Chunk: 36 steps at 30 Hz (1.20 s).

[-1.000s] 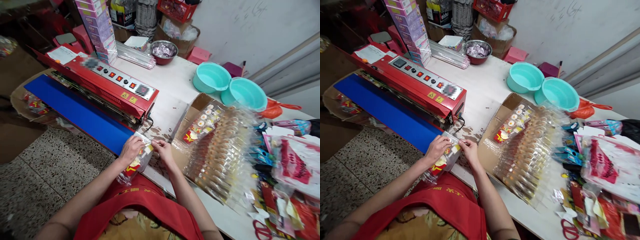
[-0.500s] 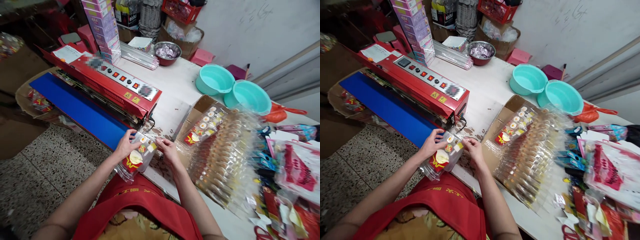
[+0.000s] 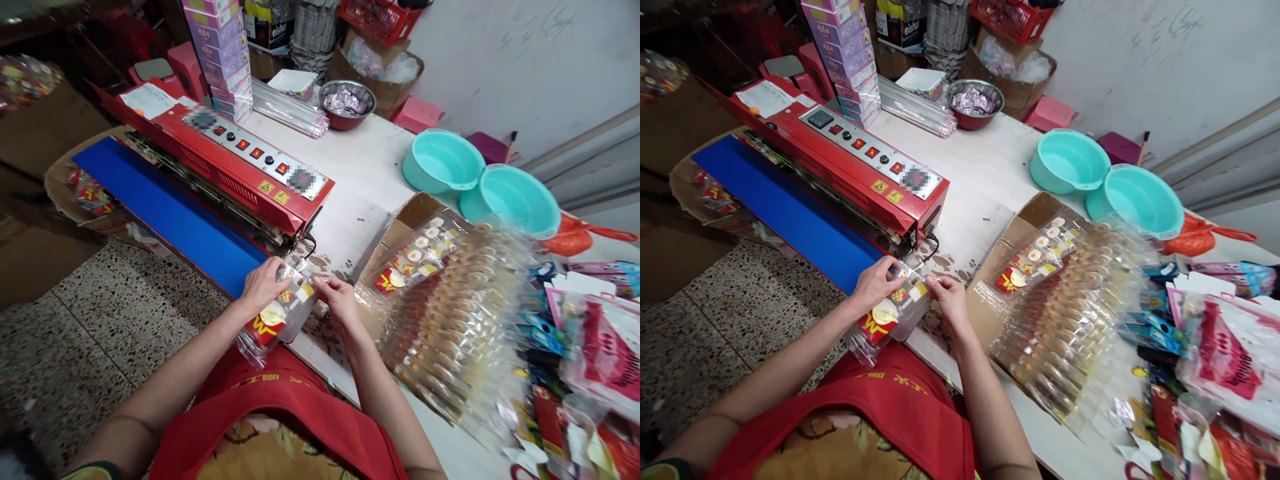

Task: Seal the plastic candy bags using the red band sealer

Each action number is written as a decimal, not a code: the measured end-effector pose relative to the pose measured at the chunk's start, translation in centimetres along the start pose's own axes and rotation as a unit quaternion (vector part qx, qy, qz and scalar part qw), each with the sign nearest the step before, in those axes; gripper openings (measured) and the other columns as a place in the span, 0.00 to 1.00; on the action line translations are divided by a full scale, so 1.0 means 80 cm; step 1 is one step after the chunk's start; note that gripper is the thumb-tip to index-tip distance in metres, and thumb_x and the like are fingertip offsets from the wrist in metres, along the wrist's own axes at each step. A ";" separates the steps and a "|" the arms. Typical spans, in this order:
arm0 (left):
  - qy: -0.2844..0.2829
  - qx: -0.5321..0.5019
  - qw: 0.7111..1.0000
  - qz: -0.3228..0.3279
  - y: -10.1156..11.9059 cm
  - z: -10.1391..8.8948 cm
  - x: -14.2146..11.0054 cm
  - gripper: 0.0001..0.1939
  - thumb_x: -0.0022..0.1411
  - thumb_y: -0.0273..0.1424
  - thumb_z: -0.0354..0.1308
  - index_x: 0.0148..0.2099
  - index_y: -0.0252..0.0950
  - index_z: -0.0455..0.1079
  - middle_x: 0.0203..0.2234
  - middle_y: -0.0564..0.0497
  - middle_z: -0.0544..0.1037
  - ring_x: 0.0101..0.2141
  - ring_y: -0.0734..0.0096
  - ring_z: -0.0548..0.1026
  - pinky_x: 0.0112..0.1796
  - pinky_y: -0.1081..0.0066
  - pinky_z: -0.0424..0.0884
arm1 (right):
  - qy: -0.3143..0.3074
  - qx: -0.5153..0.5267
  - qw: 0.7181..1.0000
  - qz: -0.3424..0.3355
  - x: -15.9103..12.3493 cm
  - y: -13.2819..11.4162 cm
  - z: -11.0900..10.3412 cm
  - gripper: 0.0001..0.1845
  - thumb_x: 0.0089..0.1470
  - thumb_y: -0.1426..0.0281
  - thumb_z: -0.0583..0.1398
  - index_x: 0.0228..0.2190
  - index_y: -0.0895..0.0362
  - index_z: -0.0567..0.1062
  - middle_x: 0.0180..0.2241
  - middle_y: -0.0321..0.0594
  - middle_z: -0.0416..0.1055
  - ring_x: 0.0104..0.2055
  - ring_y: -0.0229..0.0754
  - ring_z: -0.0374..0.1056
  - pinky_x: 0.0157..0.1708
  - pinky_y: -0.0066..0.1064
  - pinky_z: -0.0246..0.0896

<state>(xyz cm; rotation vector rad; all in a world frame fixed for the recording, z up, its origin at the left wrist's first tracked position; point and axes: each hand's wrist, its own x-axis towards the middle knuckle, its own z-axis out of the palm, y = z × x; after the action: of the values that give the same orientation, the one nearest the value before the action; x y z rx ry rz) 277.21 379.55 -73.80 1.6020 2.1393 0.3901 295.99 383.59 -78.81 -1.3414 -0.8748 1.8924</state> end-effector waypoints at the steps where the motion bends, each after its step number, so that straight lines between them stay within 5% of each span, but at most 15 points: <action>1: -0.004 0.016 1.000 -0.007 0.003 0.001 0.000 0.12 0.58 0.38 0.60 0.44 0.41 0.67 0.40 0.51 0.76 0.34 0.68 0.74 0.33 0.70 0.64 | -0.001 -0.004 1.000 -0.003 0.001 0.001 0.000 0.22 0.35 0.52 0.72 0.23 0.58 0.78 0.23 0.39 0.74 0.25 0.39 0.65 0.30 0.32 0.63; 10: 0.005 -0.021 0.999 -0.037 0.010 0.002 0.010 0.14 0.56 0.40 0.61 0.44 0.42 0.67 0.41 0.51 0.77 0.36 0.66 0.74 0.33 0.70 0.64 | -0.005 -0.015 1.000 -0.008 0.003 0.001 -0.003 0.21 0.38 0.52 0.71 0.23 0.58 0.77 0.24 0.38 0.73 0.26 0.38 0.65 0.31 0.32 0.62; 14: 0.008 -0.012 0.999 -0.041 0.012 0.009 0.015 0.10 0.58 0.33 0.58 0.44 0.41 0.69 0.39 0.49 0.77 0.36 0.65 0.74 0.35 0.68 0.65 | -0.004 -0.033 0.999 -0.010 0.002 0.001 0.000 0.22 0.36 0.52 0.71 0.22 0.58 0.78 0.21 0.37 0.72 0.24 0.38 0.64 0.30 0.32 0.61; 17: 0.015 -0.088 0.994 -0.061 0.007 0.008 0.018 0.16 0.56 0.33 0.60 0.47 0.39 0.69 0.43 0.48 0.77 0.33 0.68 0.73 0.37 0.68 0.67 | 0.003 -0.021 1.000 -0.003 -0.001 -0.003 0.001 0.21 0.34 0.52 0.72 0.21 0.57 0.78 0.24 0.39 0.75 0.26 0.39 0.66 0.31 0.32 0.62; 21: -0.038 -0.351 0.926 -0.136 0.004 -0.009 0.025 0.30 0.51 0.43 0.65 0.53 0.35 0.68 0.45 0.44 0.78 0.35 0.68 0.75 0.35 0.69 0.70 | -0.035 0.021 0.999 0.009 -0.010 -0.021 0.001 0.18 0.33 0.56 0.73 0.22 0.56 0.80 0.40 0.44 0.78 0.38 0.45 0.72 0.38 0.34 0.65; 25: -0.174 -0.514 0.816 -0.199 0.012 -0.024 0.035 0.25 0.44 0.44 0.69 0.41 0.31 0.75 0.30 0.45 0.80 0.28 0.68 0.76 0.30 0.70 0.70 | -0.060 -0.002 0.998 -0.018 -0.015 -0.040 0.005 0.16 0.34 0.58 0.73 0.24 0.55 0.81 0.38 0.44 0.79 0.39 0.46 0.73 0.42 0.37 0.65; 31: -0.151 -0.532 0.785 -0.281 0.013 -0.027 0.044 0.17 0.37 0.34 0.70 0.32 0.33 0.76 0.24 0.50 0.80 0.23 0.72 0.74 0.27 0.71 0.68 | -0.022 -0.037 0.998 -0.036 -0.004 -0.045 0.012 0.16 0.31 0.59 0.74 0.22 0.55 0.81 0.28 0.40 0.78 0.30 0.43 0.71 0.37 0.36 0.65; 36: -0.077 -0.572 0.770 -0.273 0.016 -0.022 0.042 0.19 0.36 0.35 0.72 0.31 0.32 0.74 0.27 0.47 0.80 0.25 0.69 0.76 0.25 0.72 0.69 | -0.010 -0.041 0.999 -0.035 0.009 -0.045 0.017 0.17 0.31 0.60 0.74 0.24 0.57 0.82 0.28 0.41 0.79 0.30 0.42 0.70 0.35 0.35 0.65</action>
<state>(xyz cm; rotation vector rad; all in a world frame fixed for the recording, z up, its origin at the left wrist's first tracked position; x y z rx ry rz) 276.58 383.20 -72.30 0.2789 1.5214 1.0353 295.01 386.01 -75.88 -1.3247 -1.0053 1.8370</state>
